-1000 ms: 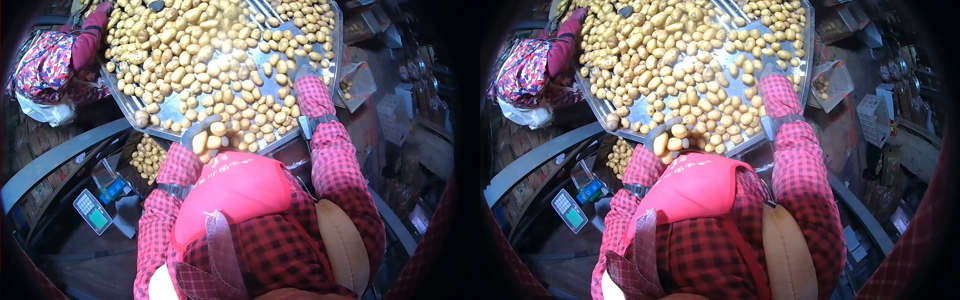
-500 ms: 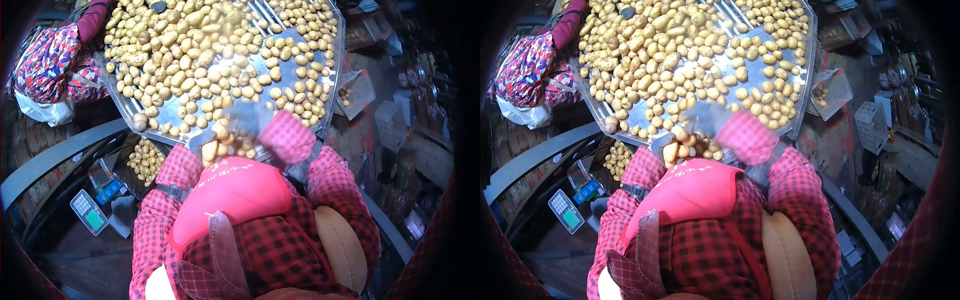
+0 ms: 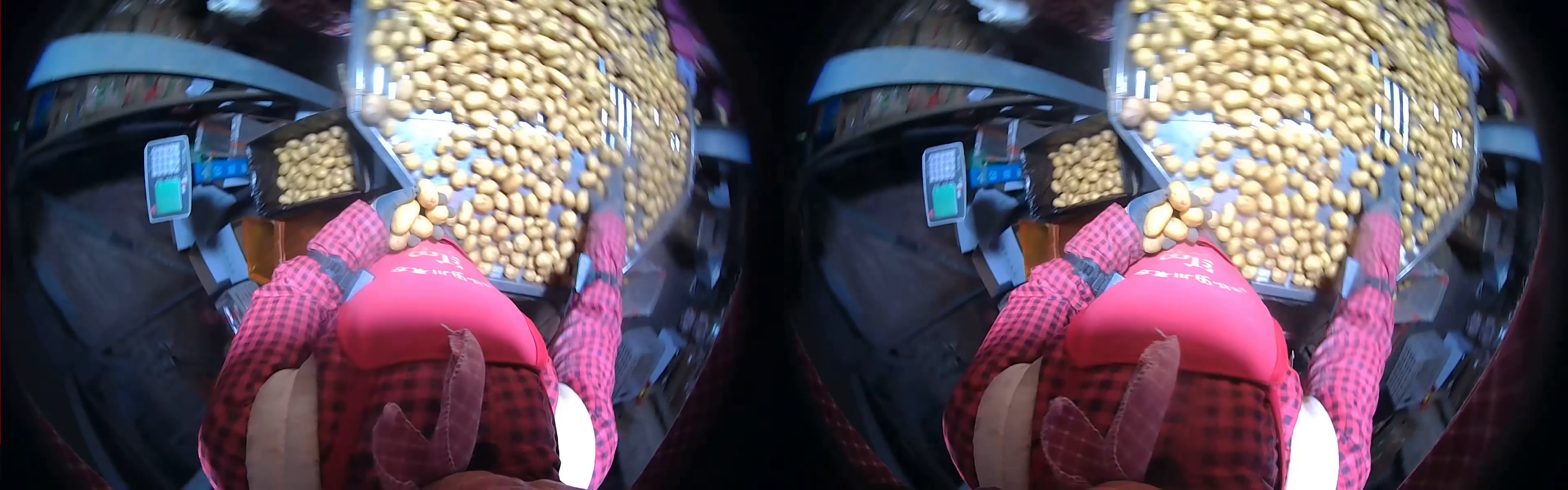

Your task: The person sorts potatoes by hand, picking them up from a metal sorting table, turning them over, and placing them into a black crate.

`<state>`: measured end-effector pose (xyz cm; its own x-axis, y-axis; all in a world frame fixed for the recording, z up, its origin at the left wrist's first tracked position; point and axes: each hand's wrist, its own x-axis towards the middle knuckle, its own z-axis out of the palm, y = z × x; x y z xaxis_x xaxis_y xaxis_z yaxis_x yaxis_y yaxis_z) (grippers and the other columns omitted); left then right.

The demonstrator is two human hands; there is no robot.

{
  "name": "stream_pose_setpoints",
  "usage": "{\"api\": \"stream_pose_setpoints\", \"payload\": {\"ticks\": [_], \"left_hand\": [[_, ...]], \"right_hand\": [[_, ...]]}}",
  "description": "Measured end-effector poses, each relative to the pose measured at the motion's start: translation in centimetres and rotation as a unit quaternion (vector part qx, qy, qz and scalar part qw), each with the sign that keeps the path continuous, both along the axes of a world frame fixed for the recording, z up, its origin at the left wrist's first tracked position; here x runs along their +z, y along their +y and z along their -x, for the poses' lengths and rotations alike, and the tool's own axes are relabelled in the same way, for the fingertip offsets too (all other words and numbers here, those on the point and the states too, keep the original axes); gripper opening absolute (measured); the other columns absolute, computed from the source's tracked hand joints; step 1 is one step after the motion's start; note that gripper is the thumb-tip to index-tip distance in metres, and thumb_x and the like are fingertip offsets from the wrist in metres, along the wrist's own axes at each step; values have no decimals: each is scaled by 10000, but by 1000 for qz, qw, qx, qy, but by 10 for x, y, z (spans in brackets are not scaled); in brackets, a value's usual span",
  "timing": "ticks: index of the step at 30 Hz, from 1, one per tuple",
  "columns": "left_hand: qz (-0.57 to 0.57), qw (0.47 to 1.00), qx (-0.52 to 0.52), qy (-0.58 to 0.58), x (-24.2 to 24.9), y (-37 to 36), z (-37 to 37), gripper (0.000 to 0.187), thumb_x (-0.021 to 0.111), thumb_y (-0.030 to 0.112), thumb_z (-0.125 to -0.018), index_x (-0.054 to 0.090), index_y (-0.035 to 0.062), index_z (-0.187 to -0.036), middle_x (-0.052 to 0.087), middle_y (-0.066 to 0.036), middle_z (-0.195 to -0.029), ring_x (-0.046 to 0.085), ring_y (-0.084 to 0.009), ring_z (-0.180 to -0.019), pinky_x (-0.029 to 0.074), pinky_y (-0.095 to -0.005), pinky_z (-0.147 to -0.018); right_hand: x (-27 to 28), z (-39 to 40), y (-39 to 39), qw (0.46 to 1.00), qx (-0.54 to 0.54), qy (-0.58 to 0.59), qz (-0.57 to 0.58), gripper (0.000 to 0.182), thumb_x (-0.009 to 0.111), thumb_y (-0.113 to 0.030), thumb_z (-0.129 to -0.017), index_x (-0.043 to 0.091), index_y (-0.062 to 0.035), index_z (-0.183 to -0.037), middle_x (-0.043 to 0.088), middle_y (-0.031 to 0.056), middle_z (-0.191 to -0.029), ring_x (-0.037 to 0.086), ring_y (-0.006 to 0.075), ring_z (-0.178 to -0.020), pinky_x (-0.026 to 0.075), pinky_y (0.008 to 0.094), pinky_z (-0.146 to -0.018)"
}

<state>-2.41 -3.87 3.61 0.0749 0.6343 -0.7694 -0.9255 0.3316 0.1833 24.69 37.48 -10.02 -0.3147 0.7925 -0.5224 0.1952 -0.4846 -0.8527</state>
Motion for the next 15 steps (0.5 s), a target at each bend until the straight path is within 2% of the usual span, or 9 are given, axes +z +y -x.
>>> {"api": "stream_pose_setpoints", "payload": {"ticks": [2,4,5,6,8,10,12,14,15], "left_hand": [[1,996,90,30,3,-37,4,144,525,230,-869,550,112,-948,583,-94,-932,587,-226,-682,453,-308,-500],[-13,984,141,-105,-16,-74,28,161,555,259,-873,550,124,-960,582,-110,-940,545,-189,-636,428,-270,-458],[-19,981,163,-103,-17,-92,37,213,564,337,-911,555,133,-972,596,-125,-995,514,-161,-631,396,-229,-434],[103,984,140,45,-7,-107,46,199,578,326,-872,579,139,-940,632,-49,-919,592,-201,-734,463,-296,-569],[139,959,225,104,-25,-144,60,257,576,417,-890,582,161,-904,632,-37,-884,597,-176,-754,419,-260,-492],[105,958,234,131,-49,-182,87,311,546,498,-937,567,189,-919,612,-24,-832,587,-111,-729,340,-221,-370],[-35,962,267,38,-67,-223,115,303,550,477,-950,568,174,-954,613,-35,-874,612,-152,-742,489,-292,-456],[98,900,421,66,-82,-224,128,476,613,546,-896,564,125,-1112,612,-77,-1009,634,-246,-837,549,-375,-665],[158,856,483,94,-90,-225,135,584,644,580,-869,563,100,-1192,612,-98,-1077,645,-293,-885,579,-416,-769]], "right_hand": [[-39,-41,6,1000,5,17,8,357,509,-316,-981,601,-93,-1244,683,101,-992,631,186,-770,505,354,-623],[-78,-78,6,998,46,36,11,336,553,-240,-962,601,-65,-1245,665,90,-1021,628,204,-845,510,341,-719],[-100,-96,6,996,77,49,9,331,575,-202,-953,600,-50,-1245,655,85,-1035,626,212,-882,513,335,-767],[-138,-123,15,984,167,59,-28,329,597,-164,-943,600,-36,-1246,646,79,-1050,624,221,-919,516,328,-815],[-101,-88,-56,981,-24,163,101,395,582,-172,-939,553,-38,-1310,633,90,-1112,620,231,-930,526,342,-783],[-71,-48,-102,962,-53,222,149,465,568,-180,-935,506,-41,-1374,619,101,-1175,616,240,-940,536,356,-751],[-43,-22,-127,954,30,237,180,596,601,-267,-914,439,-62,-1450,594,106,-1242,608,243,-987,534,364,-722],[-7,23,-158,950,0,248,190,642,610,-326,-904,430,-76,-1468,597,98,-1239,603,230,-989,523,352,-697],[-10,31,-160,964,-37,181,191,645,603,-334,-911,424,-75,-1474,602,76,-1236,598,216,-989,521,342,-711]]}}
